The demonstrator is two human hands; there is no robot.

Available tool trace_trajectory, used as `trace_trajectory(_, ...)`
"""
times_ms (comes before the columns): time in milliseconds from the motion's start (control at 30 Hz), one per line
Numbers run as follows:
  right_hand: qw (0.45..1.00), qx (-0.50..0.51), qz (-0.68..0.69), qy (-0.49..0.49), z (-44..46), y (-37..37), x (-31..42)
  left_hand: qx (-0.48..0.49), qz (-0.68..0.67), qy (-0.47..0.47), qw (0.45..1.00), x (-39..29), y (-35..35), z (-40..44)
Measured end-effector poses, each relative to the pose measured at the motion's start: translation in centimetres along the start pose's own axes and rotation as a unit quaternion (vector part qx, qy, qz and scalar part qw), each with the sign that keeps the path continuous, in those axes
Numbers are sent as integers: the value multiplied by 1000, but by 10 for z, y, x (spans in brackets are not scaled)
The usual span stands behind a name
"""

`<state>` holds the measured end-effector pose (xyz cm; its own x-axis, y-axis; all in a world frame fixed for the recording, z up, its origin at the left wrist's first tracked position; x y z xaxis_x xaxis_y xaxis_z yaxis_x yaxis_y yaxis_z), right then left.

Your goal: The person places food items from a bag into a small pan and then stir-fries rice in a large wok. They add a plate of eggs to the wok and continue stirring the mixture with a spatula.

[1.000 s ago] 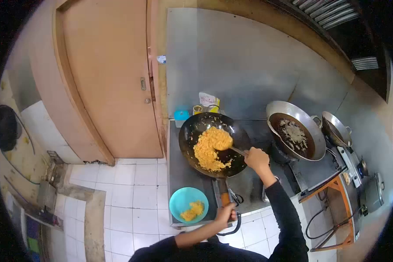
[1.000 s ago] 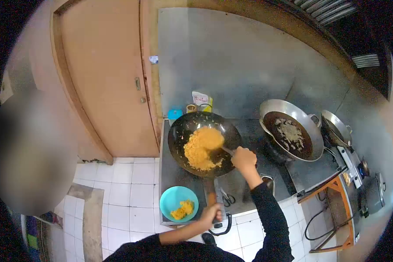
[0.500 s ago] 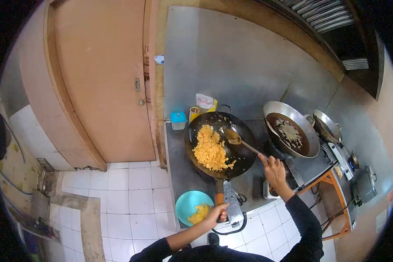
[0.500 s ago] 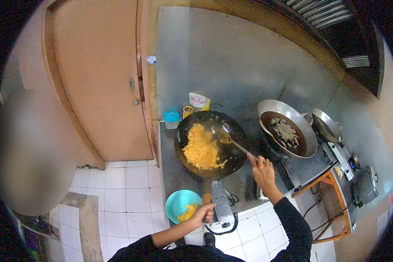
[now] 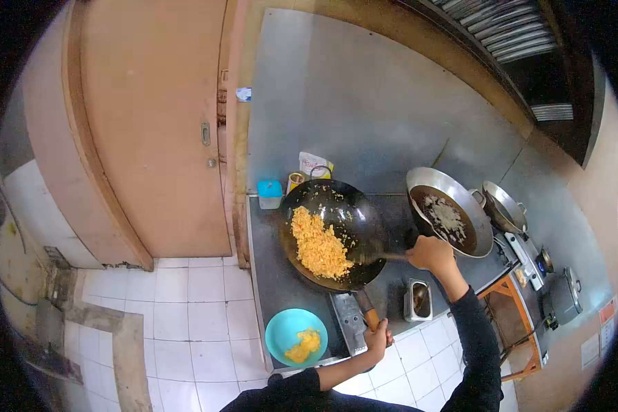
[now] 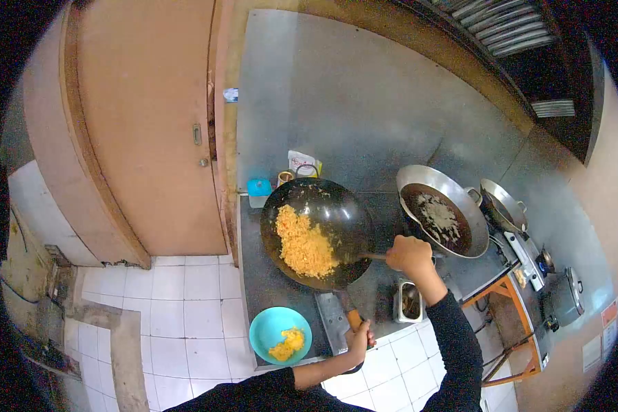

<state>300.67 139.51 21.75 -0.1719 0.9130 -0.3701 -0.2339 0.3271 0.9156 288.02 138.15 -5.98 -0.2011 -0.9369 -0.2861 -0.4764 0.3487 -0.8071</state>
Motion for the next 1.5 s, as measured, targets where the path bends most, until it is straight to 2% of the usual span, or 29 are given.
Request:
trace_trajectory(67, 997, 68, -44, -11, 15, -11, 3, -4, -4, -7, 1000, 0, -7, 1)
trace_trajectory(100, 997, 69, -45, -6, 25, -20, 8, -8, -7, -9, 1000, 1, -7, -1)
trace_trajectory(167, 999, -4, 33, -34, 51, -35, 20, 9, -3, -9, 1000, -5, -6, -7)
trace_trajectory(200, 999, -26, 38, 15, 62, -36, 25, -6, 20, 11, 1000, -2, 2, -6)
trace_trajectory(233, 999, -30, 41, 20, 71, -37, 26, -7, 18, 4, 1000, -11, 4, -9)
trace_trajectory(300, 990, -43, 4, 133, 84, -38, 31, -14, -4, 72, 997, -28, 15, -31)
trace_trajectory(433, 972, -134, 12, 193, 80, -11, 11, -2, 134, 71, 988, -75, 35, -55)
trace_trajectory(500, 976, -114, -88, 163, 74, 15, -6, 44, 98, 130, 986, -83, 56, -49)
trace_trajectory(600, 968, -156, -84, 176, 91, 18, -27, 45, 106, 161, 980, -101, 58, -59)
trace_trajectory(700, 968, -154, -97, 171, 121, -7, -22, 17, 120, 166, 979, -111, 48, -71)
trace_trajectory(800, 967, -123, -74, 209, 135, -26, -9, 31, 116, 183, 976, -114, 47, -76)
trace_trajectory(833, 966, -129, -72, 213, 135, -21, -9, 47, 117, 186, 974, -116, 46, -75)
trace_trajectory(867, 965, -135, -72, 214, 131, -10, -11, 3, 173, 176, 969, -125, 39, -84)
trace_trajectory(933, 961, -147, -45, 230, 129, 8, -16, -2, 173, 181, 968, -132, 39, -82)
trace_trajectory(1033, 950, -190, -53, 242, 163, -12, -10, -9, 176, 182, 967, -127, 52, -83)
trace_trajectory(1067, 931, -224, -36, 285, 170, -20, -3, 3, 179, 193, 965, -132, 51, -87)
trace_trajectory(1100, 930, -224, -33, 289, 182, -25, -6, 16, 182, 199, 963, -143, 47, -88)
trace_trajectory(1167, 936, -210, -95, 267, 198, -11, -3, -1, 216, 177, 960, -169, 42, -97)
trace_trajectory(1233, 914, -264, -43, 305, 220, -6, -11, -3, 264, 181, 947, -187, 51, -102)
trace_trajectory(1300, 908, -274, -39, 314, 250, -22, 5, -37, 250, 248, 935, -207, 55, -104)
trace_trajectory(1333, 905, -247, -15, 347, 257, -30, 25, -48, 276, 228, 932, -220, 48, -110)
trace_trajectory(1367, 898, -224, 7, 378, 263, -36, 39, -13, 264, 231, 936, -230, 50, -109)
trace_trajectory(1433, 840, -223, 123, 479, 239, -12, 71, -23, 337, 205, 919, -253, 45, -114)
trace_trajectory(1500, 831, -185, 119, 510, 212, 17, 85, -2, 349, 210, 913, -266, 45, -112)
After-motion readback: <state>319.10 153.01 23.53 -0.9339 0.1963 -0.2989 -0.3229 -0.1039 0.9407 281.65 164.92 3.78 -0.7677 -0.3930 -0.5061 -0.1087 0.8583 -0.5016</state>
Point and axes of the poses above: each hand's wrist, its own z-axis towards the middle knuckle, its own y-axis out of the back of the hand, x = y × z, the point moved 4 cm from there along z, towards the middle knuckle, and after that the axes turned 6 degrees about -z, right-handed, at the moved point
